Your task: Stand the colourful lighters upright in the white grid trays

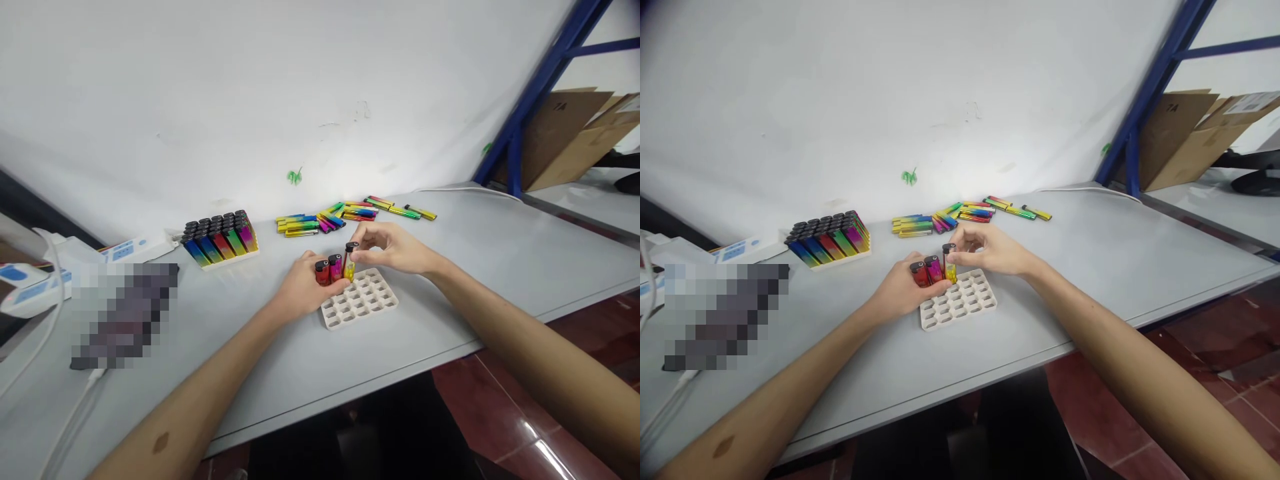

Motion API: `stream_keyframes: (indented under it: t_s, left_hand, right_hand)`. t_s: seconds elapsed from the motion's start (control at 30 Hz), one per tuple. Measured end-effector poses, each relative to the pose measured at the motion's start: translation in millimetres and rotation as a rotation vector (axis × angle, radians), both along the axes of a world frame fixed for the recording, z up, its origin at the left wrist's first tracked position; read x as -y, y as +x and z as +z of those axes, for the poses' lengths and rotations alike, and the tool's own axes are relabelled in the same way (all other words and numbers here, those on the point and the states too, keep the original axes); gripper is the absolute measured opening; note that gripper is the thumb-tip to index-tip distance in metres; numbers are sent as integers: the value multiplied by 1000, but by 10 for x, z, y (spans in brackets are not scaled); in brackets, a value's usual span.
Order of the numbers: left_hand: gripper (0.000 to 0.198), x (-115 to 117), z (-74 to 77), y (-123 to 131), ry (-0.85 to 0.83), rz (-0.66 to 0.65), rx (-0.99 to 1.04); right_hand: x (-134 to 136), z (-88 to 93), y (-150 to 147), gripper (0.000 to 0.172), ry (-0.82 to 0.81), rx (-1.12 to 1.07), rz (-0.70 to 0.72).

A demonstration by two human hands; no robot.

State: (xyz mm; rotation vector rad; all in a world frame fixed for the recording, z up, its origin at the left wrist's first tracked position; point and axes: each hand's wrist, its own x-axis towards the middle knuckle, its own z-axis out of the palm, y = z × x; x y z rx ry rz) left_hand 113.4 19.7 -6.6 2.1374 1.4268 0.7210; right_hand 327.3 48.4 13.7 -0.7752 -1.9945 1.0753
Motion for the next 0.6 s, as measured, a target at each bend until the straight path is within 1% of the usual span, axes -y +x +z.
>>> stream_keyframes:
  t_s: [0.13, 0.33, 0.6]
  left_hand:
    - [33, -2, -4, -6, -2, -3, 1]
    - [32, 1, 1, -5, -1, -8, 1]
    - [32, -15, -1, -16, -9, -5, -14]
  right_hand:
    - [-3, 7, 12, 25, -16, 11, 5]
    - [0, 26, 53, 23, 65, 48, -22]
    - [49, 73, 28, 22, 88, 68, -17]
